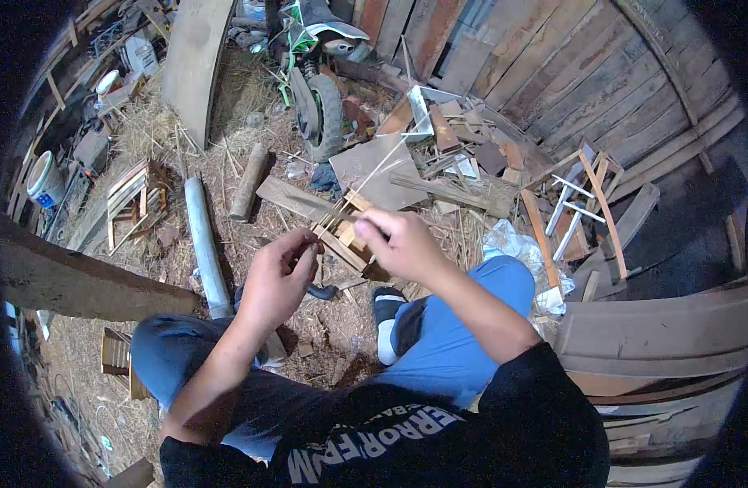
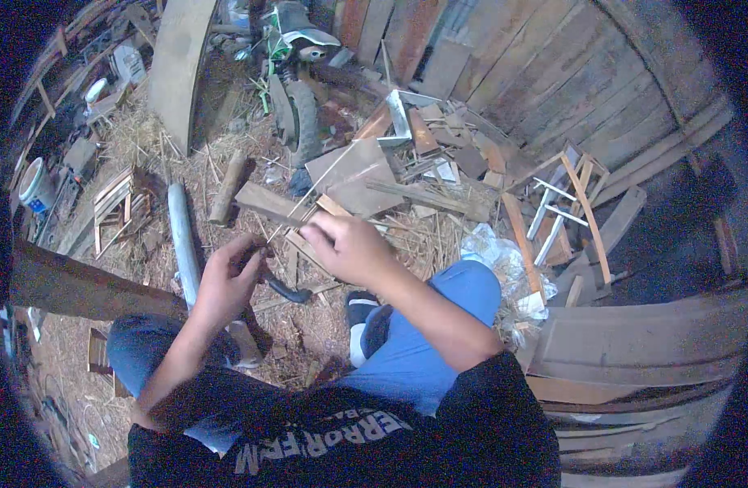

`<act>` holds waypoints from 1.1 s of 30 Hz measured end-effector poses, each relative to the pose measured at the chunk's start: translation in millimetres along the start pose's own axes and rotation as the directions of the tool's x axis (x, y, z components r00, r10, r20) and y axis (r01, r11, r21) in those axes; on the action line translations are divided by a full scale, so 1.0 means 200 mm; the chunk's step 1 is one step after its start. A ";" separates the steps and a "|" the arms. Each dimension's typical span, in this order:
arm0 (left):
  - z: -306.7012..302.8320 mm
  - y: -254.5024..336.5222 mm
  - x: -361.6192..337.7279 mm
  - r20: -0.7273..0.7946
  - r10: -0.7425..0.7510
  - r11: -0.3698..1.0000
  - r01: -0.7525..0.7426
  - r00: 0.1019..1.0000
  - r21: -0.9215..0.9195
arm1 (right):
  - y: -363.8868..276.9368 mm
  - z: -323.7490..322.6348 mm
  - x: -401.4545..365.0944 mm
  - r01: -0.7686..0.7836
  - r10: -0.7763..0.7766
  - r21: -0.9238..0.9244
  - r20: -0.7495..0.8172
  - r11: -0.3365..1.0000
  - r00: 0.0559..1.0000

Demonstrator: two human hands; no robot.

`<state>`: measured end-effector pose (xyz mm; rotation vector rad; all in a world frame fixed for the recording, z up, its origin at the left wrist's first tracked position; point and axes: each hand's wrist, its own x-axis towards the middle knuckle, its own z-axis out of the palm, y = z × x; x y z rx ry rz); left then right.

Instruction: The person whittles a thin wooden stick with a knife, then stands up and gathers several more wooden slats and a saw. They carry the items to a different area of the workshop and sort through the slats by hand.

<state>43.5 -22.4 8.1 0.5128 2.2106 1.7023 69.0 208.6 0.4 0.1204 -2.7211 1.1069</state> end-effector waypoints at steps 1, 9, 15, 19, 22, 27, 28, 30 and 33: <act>-0.01 -0.01 0.01 0.007 0.010 1.000 -0.010 1.000 0.000 | -0.04 -0.01 -0.01 -0.029 0.031 -0.043 0.054 0.999 0.998; 0.00 0.02 0.02 0.042 -0.004 0.989 0.010 0.999 -0.145 | -0.03 0.04 -0.01 0.202 -0.213 -0.143 -0.066 0.969 0.975; 0.01 0.03 0.00 0.029 -0.047 0.974 0.052 0.998 -0.220 | -0.04 0.04 -0.02 0.290 -0.304 -0.146 -0.081 0.946 0.949; -0.01 0.00 0.01 0.056 -0.022 0.980 0.033 0.998 -0.199 | 0.02 -0.02 0.05 0.036 -0.044 -0.074 -0.108 0.997 0.993; -0.01 0.00 0.00 0.079 -0.020 0.980 0.035 0.997 -0.196 | -0.02 0.03 -0.02 0.289 -0.304 -0.158 -0.076 0.944 0.950; -0.01 0.01 -0.02 0.074 -0.063 0.972 0.078 0.995 -0.221 | 0.08 -0.07 0.11 -0.134 0.125 -0.053 -0.136 0.990 0.983; -0.01 0.02 -0.02 0.069 -0.066 0.968 0.081 0.995 -0.237 | 0.08 -0.05 0.10 -0.003 -0.007 -0.063 -0.153 0.998 0.988; -0.03 0.00 0.00 0.134 -0.035 0.981 0.060 0.990 -0.187 | 0.08 0.03 0.02 0.262 -0.274 -0.091 -0.173 0.961 0.946; -0.04 0.00 0.00 0.151 -0.059 0.972 0.091 0.987 -0.218 | 0.05 0.04 0.03 0.165 -0.171 -0.055 -0.135 0.985 0.976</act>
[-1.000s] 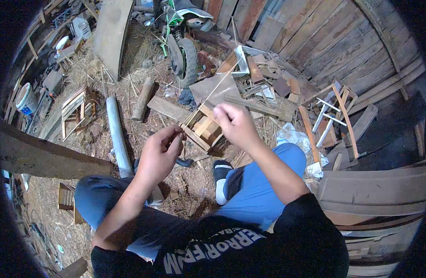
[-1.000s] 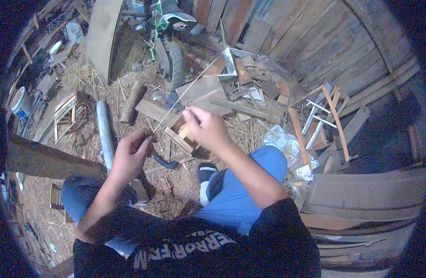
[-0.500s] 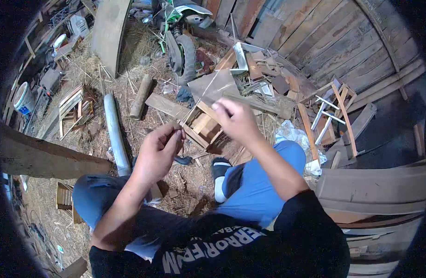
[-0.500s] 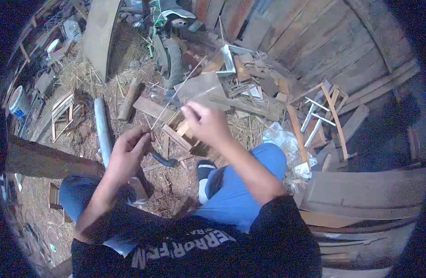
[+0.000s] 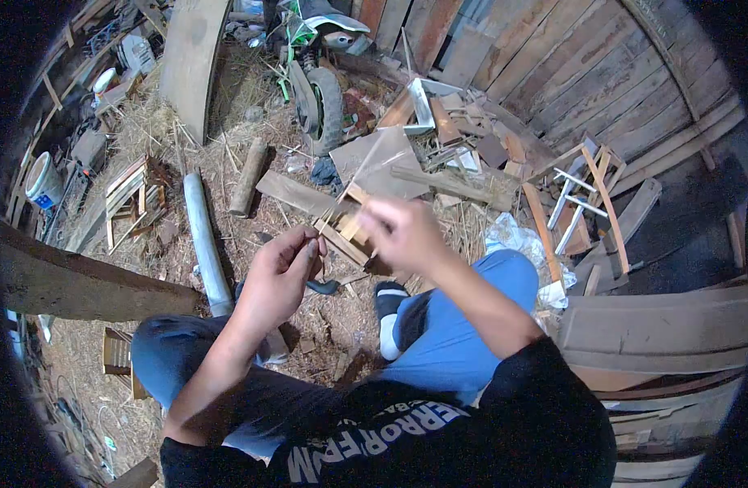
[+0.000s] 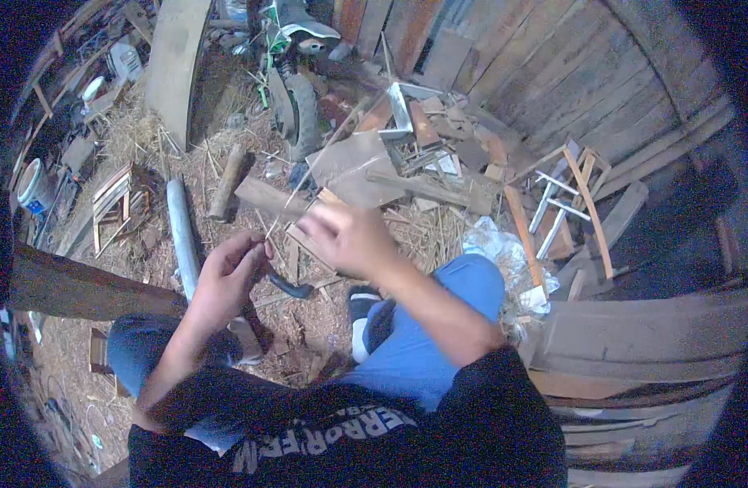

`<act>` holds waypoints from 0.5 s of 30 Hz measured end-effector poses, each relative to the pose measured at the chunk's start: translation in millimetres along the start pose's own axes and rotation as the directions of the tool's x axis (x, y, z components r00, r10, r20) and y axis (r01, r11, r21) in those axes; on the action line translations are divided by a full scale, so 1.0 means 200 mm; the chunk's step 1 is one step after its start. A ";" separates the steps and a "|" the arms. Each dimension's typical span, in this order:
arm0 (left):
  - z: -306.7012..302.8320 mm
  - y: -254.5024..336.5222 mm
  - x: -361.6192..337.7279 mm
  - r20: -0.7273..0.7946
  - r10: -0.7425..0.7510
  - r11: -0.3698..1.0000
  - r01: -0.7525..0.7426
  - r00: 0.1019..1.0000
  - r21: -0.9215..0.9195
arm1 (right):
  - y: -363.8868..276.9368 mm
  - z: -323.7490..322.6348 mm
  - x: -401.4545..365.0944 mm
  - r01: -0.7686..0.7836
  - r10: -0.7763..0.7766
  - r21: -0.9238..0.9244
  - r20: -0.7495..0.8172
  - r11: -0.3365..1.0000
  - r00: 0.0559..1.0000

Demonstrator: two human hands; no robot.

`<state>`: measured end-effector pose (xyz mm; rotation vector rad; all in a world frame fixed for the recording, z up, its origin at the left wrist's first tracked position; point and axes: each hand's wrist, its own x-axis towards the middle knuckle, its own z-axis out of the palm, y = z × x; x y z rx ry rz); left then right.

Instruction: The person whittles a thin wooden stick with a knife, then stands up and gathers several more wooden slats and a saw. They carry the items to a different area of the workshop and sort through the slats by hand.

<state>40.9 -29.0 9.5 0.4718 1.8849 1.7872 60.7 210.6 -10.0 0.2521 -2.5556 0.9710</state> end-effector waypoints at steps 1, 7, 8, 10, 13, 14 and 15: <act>0.01 0.01 0.00 -0.005 -0.011 1.000 0.011 1.000 -0.004 | 0.02 0.00 0.02 -0.058 0.059 0.041 -0.032 0.997 0.998; 0.02 0.00 0.01 -0.051 0.026 1.000 -0.027 0.998 -0.010 | -0.07 0.01 -0.03 0.063 -0.061 -0.020 0.092 0.998 0.994; 0.02 -0.01 0.00 -0.048 0.015 1.000 -0.014 0.999 0.018 | -0.06 0.01 -0.02 0.001 0.001 -0.018 0.105 1.000 0.995; 0.01 0.02 0.00 -0.049 0.011 0.999 -0.008 0.999 0.050 | -0.04 -0.01 0.01 -0.119 0.119 -0.010 0.068 0.993 0.991; 0.02 0.01 0.01 -0.089 0.038 0.999 -0.036 0.995 0.029 | -0.09 0.03 -0.03 0.092 -0.091 -0.028 0.060 0.995 0.994; 0.03 0.01 0.00 -0.098 0.030 0.999 -0.026 0.995 0.044 | -0.10 0.03 -0.03 0.161 -0.159 -0.033 0.055 0.986 0.986; 0.03 0.01 0.00 -0.104 0.016 0.998 -0.010 0.994 0.062 | -0.08 0.02 -0.01 0.078 -0.075 -0.044 0.065 0.996 0.995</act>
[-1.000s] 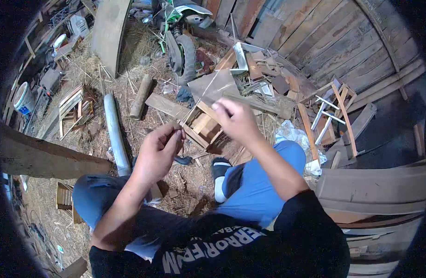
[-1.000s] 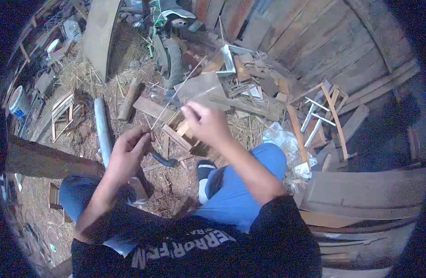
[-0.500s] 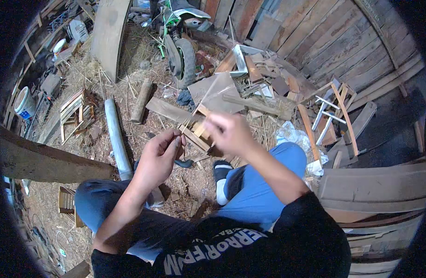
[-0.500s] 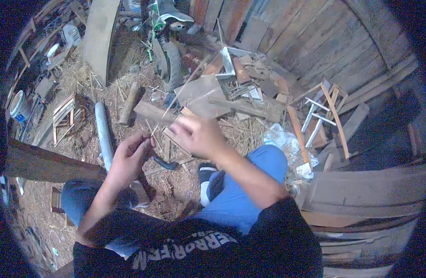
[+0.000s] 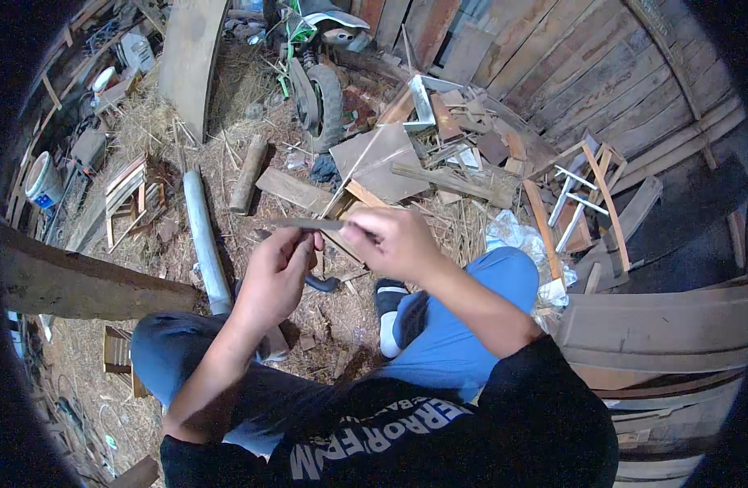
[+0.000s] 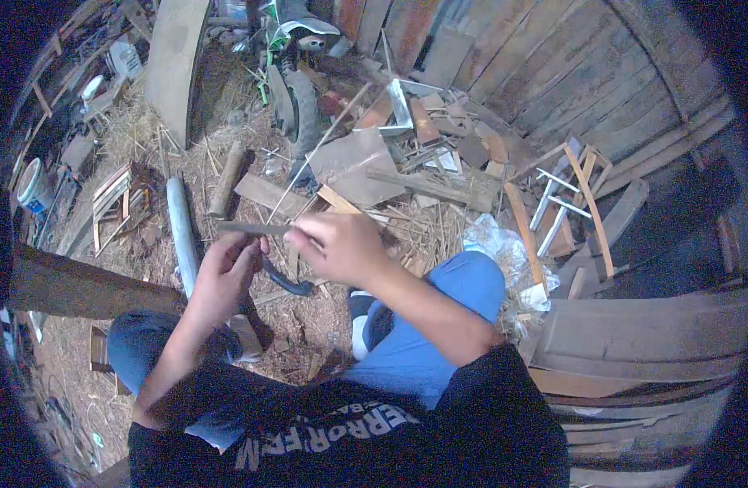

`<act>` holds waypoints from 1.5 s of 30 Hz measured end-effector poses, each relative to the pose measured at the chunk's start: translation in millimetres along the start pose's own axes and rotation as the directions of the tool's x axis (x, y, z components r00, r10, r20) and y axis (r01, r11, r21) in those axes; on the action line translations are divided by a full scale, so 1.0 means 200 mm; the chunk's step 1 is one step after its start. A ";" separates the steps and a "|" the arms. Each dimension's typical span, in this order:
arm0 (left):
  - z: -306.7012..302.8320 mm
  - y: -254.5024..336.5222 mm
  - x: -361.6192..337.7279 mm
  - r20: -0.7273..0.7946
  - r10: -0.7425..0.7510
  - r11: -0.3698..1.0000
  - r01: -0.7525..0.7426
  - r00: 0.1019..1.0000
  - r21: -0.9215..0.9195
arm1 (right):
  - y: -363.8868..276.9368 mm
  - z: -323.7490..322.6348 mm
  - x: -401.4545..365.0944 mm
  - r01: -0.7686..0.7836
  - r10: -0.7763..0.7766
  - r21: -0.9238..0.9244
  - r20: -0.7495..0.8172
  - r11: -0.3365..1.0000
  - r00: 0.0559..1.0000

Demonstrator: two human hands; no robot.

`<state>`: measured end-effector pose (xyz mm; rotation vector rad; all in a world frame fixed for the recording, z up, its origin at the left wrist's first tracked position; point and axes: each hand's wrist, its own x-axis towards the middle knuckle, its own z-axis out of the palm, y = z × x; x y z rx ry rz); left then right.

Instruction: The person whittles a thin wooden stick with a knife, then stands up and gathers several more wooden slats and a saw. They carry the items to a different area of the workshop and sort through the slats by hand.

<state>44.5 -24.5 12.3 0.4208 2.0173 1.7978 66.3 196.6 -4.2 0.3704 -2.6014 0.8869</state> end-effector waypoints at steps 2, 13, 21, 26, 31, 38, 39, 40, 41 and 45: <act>0.00 -0.04 0.00 0.024 0.017 0.999 -0.016 1.000 -0.043 | 0.05 -0.02 0.02 -0.185 0.186 -0.006 0.031 0.983 0.982; -0.01 -0.03 -0.01 0.070 -0.013 0.999 0.015 0.997 -0.029 | 0.13 -0.04 0.02 -0.198 0.198 0.089 0.004 0.976 0.980; -0.02 -0.01 -0.02 0.068 -0.014 1.000 0.015 0.998 -0.020 | 0.12 -0.05 0.02 -0.216 0.216 0.041 0.016 0.975 0.976; 0.00 -0.02 -0.01 0.026 0.029 1.000 -0.029 0.999 -0.008 | 0.08 0.00 -0.02 -0.071 0.070 0.042 0.032 0.997 0.997; 0.01 -0.01 -0.02 -0.005 0.052 0.996 -0.052 0.999 0.071 | 0.01 -0.01 -0.03 -0.095 0.094 0.036 0.035 0.995 0.995; 0.00 -0.03 -0.02 0.045 0.067 0.995 -0.070 0.997 0.074 | 0.05 -0.03 -0.01 -0.187 0.186 0.105 0.014 0.977 0.982; 0.02 -0.02 -0.02 0.020 0.092 0.994 -0.093 0.996 0.048 | 0.03 -0.01 -0.03 -0.104 0.102 0.077 0.031 0.992 0.994; 0.02 -0.01 -0.01 0.015 0.071 0.997 -0.072 0.997 0.037 | 0.02 0.00 -0.04 -0.023 0.020 0.053 0.051 0.998 0.998; 0.01 -0.01 0.00 0.016 0.042 0.999 -0.042 0.999 0.030 | 0.04 -0.02 -0.03 -0.074 0.068 0.071 0.087 0.995 0.994; 0.01 0.00 -0.02 0.047 -0.006 0.999 0.005 0.999 0.037 | 0.38 -0.03 0.08 -0.286 0.319 0.204 -0.151 0.936 0.936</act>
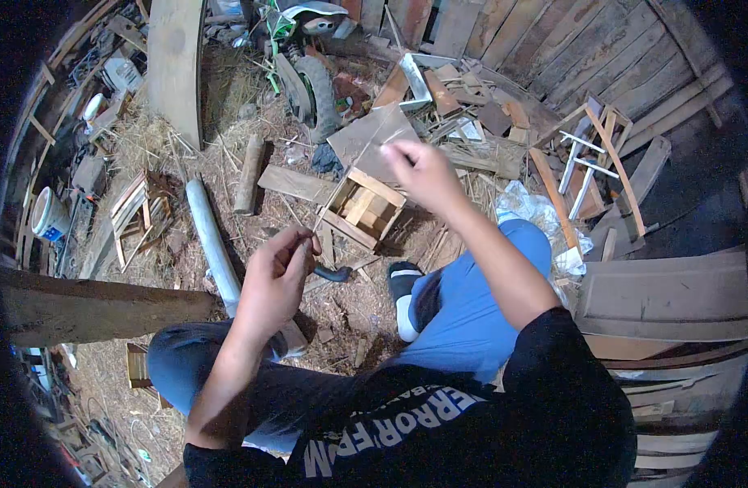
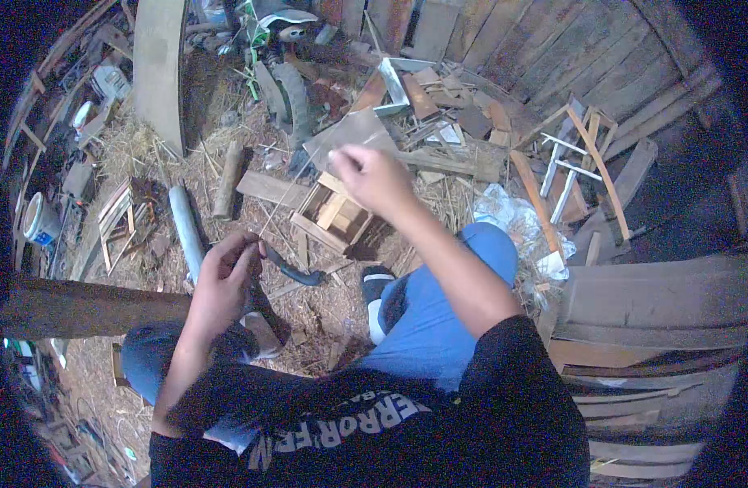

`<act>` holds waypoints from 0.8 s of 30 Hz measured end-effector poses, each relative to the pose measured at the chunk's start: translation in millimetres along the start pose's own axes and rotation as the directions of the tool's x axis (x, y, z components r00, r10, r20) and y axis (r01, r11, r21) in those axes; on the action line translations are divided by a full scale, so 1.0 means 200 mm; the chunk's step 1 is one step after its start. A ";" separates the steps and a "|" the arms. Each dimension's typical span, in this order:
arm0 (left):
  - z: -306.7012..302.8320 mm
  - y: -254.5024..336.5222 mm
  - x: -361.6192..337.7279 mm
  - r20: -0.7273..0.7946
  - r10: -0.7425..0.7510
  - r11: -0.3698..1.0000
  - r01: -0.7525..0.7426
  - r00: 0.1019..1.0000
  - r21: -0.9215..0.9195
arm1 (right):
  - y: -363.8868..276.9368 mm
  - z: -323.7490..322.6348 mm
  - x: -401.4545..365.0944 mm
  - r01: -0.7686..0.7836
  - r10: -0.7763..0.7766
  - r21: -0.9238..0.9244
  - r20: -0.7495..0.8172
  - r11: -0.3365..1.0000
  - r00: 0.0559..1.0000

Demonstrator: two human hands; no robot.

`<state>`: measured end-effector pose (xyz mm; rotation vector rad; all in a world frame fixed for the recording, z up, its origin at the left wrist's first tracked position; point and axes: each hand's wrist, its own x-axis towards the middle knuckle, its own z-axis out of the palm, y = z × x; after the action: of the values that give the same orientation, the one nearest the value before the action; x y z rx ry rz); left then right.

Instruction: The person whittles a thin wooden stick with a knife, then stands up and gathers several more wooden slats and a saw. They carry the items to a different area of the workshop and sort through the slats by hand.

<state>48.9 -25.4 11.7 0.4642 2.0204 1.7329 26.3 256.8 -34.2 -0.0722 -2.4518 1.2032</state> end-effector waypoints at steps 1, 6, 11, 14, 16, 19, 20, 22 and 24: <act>0.01 0.01 -0.01 0.002 0.012 1.000 -0.012 1.000 -0.004 | -0.01 -0.03 0.04 0.049 -0.044 0.095 -0.052 0.994 0.998; 0.01 -0.02 0.00 0.098 -0.035 0.999 0.039 0.995 -0.037 | -0.24 -0.15 -0.03 -0.491 0.341 0.616 0.353 0.617 0.871; 0.02 -0.03 -0.01 0.201 -0.126 0.991 0.132 0.972 -0.019 | -0.20 -0.11 -0.05 -0.494 0.337 0.659 0.361 0.567 0.869; 0.04 -0.02 0.00 0.176 -0.123 0.991 0.129 0.977 -0.024 | -0.22 -0.08 -0.08 -0.508 0.347 0.662 0.371 0.551 0.861; 0.06 -0.04 0.01 0.132 -0.082 0.994 0.091 0.988 -0.063 | -0.24 -0.06 -0.10 -0.496 0.335 0.650 0.366 0.575 0.868; 0.05 -0.03 0.02 0.163 -0.039 0.999 0.043 0.986 -0.021 | -0.25 -0.02 -0.10 -0.391 0.283 0.608 0.270 0.691 0.920; 0.04 -0.02 0.02 0.155 -0.041 0.999 0.046 0.987 -0.028 | -0.22 0.00 -0.10 -0.313 0.248 0.575 0.191 0.756 0.950; 0.03 -0.03 0.02 0.143 -0.046 0.998 0.052 0.989 -0.040 | -0.13 0.05 -0.10 -0.128 0.125 0.414 0.035 0.901 0.992; 0.03 -0.04 0.02 0.114 -0.004 1.000 0.007 0.993 -0.026 | -0.10 0.07 -0.10 0.079 -0.068 0.130 -0.081 0.988 0.994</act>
<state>48.9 -18.5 2.5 0.5358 1.9155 1.6881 42.4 228.7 -34.3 0.0100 -2.2822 1.3034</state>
